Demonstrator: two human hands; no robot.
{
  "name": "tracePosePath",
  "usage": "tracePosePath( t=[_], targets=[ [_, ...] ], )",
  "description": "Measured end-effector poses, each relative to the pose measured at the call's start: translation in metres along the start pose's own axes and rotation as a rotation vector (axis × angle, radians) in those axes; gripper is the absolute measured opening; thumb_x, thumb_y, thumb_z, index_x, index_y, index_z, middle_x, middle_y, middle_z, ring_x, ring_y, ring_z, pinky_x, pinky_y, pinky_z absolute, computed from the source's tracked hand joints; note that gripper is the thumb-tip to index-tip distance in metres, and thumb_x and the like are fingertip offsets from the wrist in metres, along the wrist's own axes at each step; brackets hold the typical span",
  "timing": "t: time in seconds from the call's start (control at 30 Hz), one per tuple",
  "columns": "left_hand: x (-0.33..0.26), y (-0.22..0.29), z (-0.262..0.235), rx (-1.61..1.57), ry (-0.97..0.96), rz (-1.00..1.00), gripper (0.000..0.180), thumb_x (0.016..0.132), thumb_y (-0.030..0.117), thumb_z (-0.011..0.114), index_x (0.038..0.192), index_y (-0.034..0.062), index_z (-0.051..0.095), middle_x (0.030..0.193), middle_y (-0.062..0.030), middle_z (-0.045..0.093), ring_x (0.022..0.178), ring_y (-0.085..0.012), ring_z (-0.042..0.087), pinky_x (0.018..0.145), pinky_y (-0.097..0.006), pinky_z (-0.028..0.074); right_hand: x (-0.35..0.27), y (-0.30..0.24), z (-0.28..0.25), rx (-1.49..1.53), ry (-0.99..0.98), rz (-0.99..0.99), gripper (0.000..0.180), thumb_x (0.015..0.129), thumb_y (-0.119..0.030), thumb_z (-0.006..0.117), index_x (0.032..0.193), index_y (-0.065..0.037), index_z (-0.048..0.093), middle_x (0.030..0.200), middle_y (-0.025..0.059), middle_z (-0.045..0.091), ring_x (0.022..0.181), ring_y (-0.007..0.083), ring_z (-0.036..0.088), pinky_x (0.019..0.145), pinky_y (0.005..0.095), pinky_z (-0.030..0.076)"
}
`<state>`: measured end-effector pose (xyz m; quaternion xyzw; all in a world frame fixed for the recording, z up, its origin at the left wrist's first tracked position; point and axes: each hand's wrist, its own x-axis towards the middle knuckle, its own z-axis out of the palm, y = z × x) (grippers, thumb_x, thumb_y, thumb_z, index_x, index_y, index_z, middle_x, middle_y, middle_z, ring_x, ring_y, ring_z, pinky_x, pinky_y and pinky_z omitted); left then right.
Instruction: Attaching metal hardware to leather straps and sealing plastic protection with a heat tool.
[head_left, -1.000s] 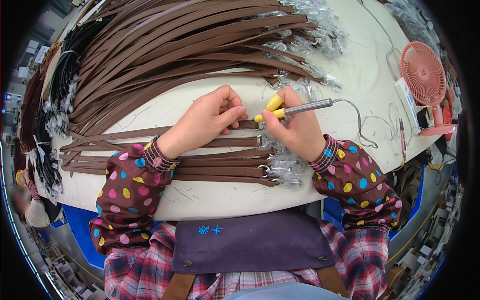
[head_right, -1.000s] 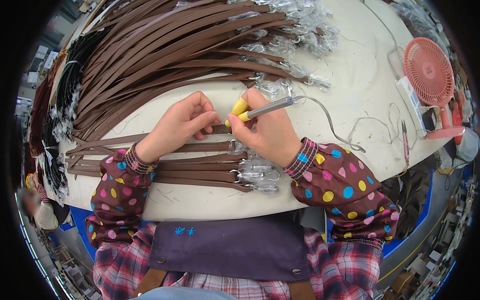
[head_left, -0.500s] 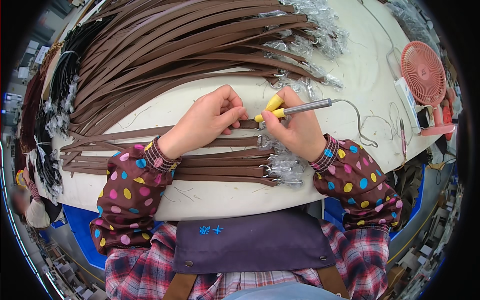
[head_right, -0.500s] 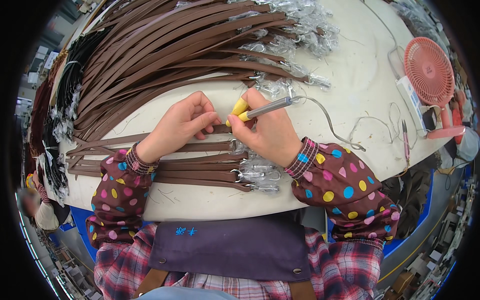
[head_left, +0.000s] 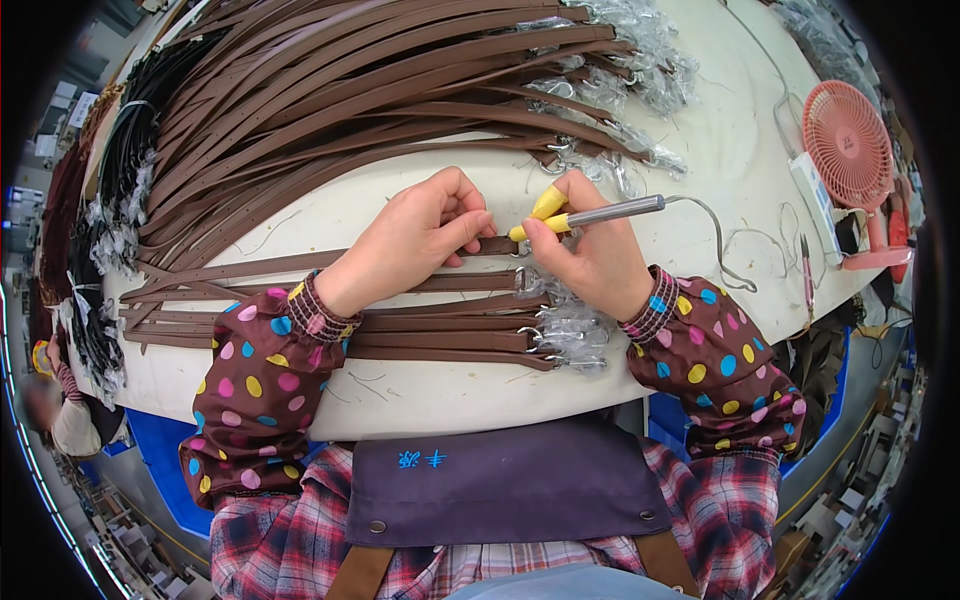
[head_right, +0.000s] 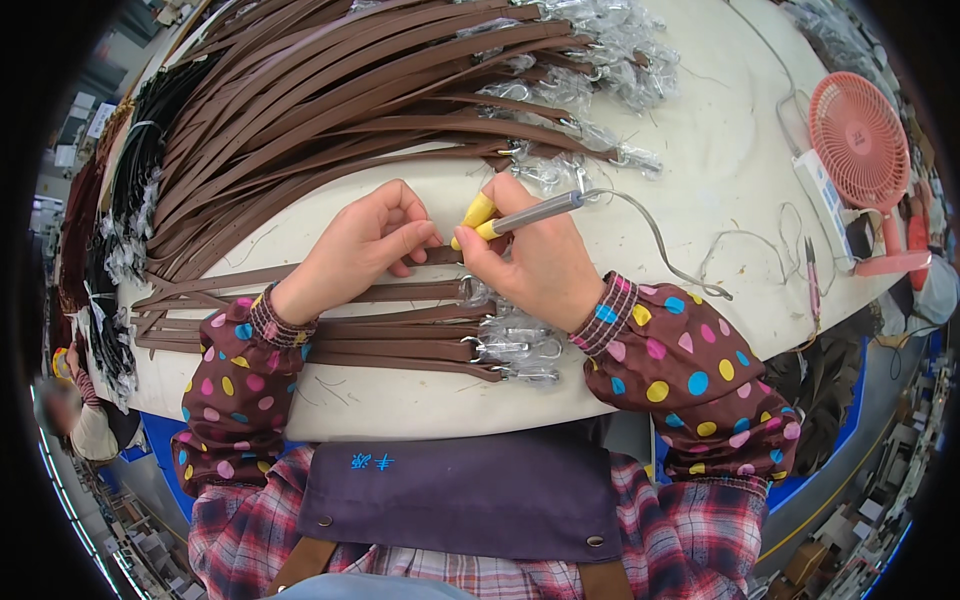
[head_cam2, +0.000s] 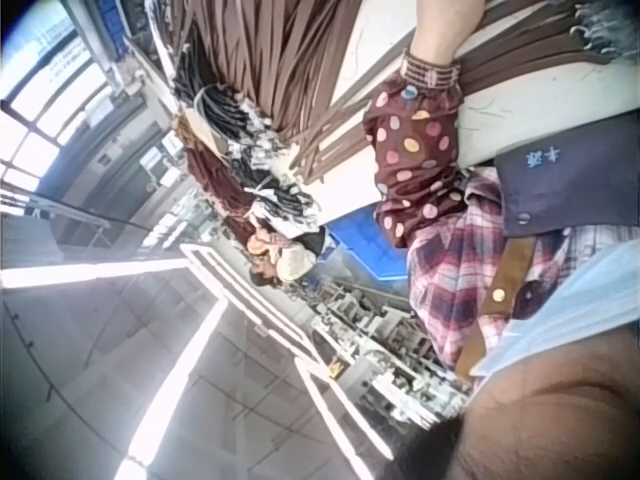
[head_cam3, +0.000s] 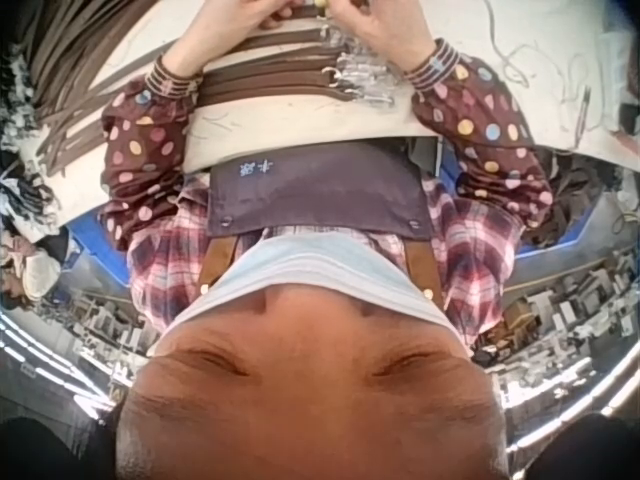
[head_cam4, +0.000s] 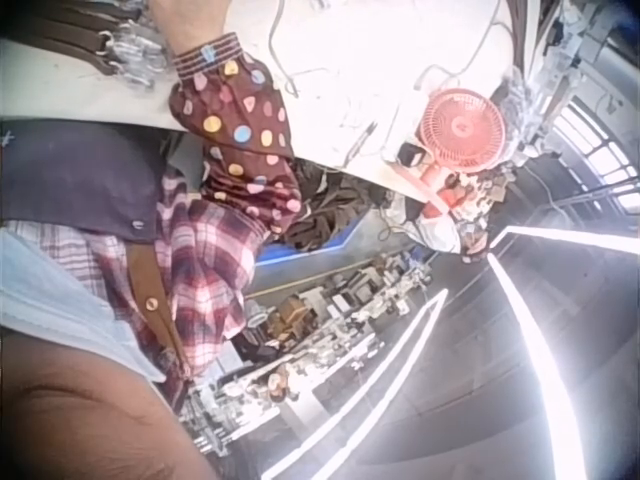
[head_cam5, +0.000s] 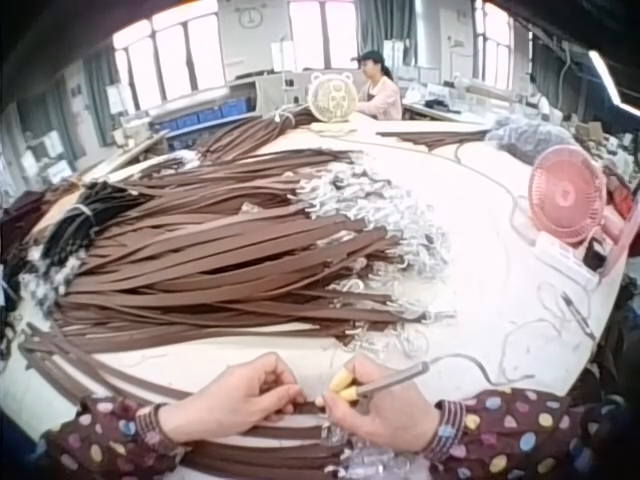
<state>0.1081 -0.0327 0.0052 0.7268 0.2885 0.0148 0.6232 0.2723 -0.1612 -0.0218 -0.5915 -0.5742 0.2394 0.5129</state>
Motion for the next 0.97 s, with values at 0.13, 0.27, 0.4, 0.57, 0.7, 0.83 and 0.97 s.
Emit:
tracePosePath(
  t=[0.13, 0.27, 0.4, 0.57, 0.7, 0.83, 0.97],
  targets=[
    [0.000, 0.001, 0.000, 0.005, -0.016, -0.005, 0.012, 0.095, 0.015, 0.054, 0.095, 0.0035, 0.048, 0.091, -0.0033, 0.061, 0.077, -0.0059, 0.056, 0.063, -0.020, 0.050, -0.001, 0.000, 0.000, 0.020, -0.010, 0.022, 0.021, 0.082, -0.010, 0.066, 0.087, -0.001, 0.048, 0.073, 0.0079, 0.055, 0.059, 0.0146, 0.053, 0.053, 0.0270, 0.043],
    [-0.002, -0.001, 0.002, 0.012, -0.013, -0.004, 0.012, 0.096, 0.014, 0.053, 0.095, 0.0037, 0.048, 0.091, -0.0033, 0.061, 0.077, -0.0058, 0.055, 0.063, -0.020, 0.050, -0.003, -0.001, 0.000, 0.035, -0.010, 0.024, 0.020, 0.082, -0.010, 0.066, 0.086, -0.001, 0.048, 0.073, 0.0080, 0.055, 0.059, 0.0148, 0.053, 0.053, 0.0271, 0.043],
    [-0.002, -0.004, 0.003, 0.003, 0.012, 0.023, 0.015, 0.094, 0.016, 0.054, 0.094, 0.0020, 0.049, 0.086, -0.0040, 0.063, 0.074, -0.0075, 0.057, 0.061, -0.023, 0.051, -0.003, -0.001, 0.001, 0.026, -0.010, 0.025, 0.020, 0.082, -0.009, 0.066, 0.086, -0.001, 0.048, 0.072, 0.0081, 0.055, 0.059, 0.0149, 0.053, 0.053, 0.0271, 0.043],
    [-0.002, -0.004, 0.002, -0.024, 0.013, 0.023, 0.014, 0.095, 0.016, 0.054, 0.094, 0.0021, 0.049, 0.087, -0.0045, 0.063, 0.074, -0.0078, 0.058, 0.061, -0.023, 0.051, -0.003, -0.001, 0.001, 0.034, -0.013, 0.034, 0.020, 0.082, -0.010, 0.065, 0.087, -0.001, 0.048, 0.073, 0.0071, 0.055, 0.060, 0.0140, 0.054, 0.053, 0.0273, 0.043],
    [-0.003, 0.000, -0.001, 0.249, 0.065, 0.184, 0.013, 0.088, 0.010, 0.062, 0.092, 0.0019, 0.053, 0.085, -0.0064, 0.060, 0.072, -0.0111, 0.058, 0.061, -0.025, 0.049, 0.000, -0.004, -0.006, 0.045, 0.038, 0.059, 0.019, 0.083, -0.011, 0.065, 0.087, -0.001, 0.049, 0.074, 0.0068, 0.055, 0.061, 0.0137, 0.054, 0.055, 0.0275, 0.044],
    [-0.006, 0.004, 0.009, 0.559, 0.106, 0.433, 0.015, 0.077, 0.004, 0.070, 0.087, 0.0018, 0.058, 0.083, -0.0078, 0.054, 0.069, -0.0155, 0.058, 0.060, -0.028, 0.048, 0.000, -0.004, -0.020, -0.006, 0.076, 0.004, 0.019, 0.086, -0.014, 0.064, 0.091, -0.002, 0.050, 0.075, 0.0066, 0.056, 0.067, 0.0130, 0.056, 0.060, 0.0273, 0.045],
    [-0.004, -0.003, 0.011, 0.649, 0.082, 0.387, 0.014, 0.076, 0.006, 0.072, 0.084, 0.0052, 0.061, 0.085, -0.0080, 0.055, 0.070, -0.0168, 0.059, 0.061, -0.028, 0.050, -0.001, 0.011, -0.022, -0.059, 0.001, -0.175, 0.031, 0.088, -0.022, 0.065, 0.112, -0.007, 0.054, 0.088, 0.0070, 0.063, 0.079, 0.0202, 0.062, 0.071, 0.0289, 0.048]
  ],
)
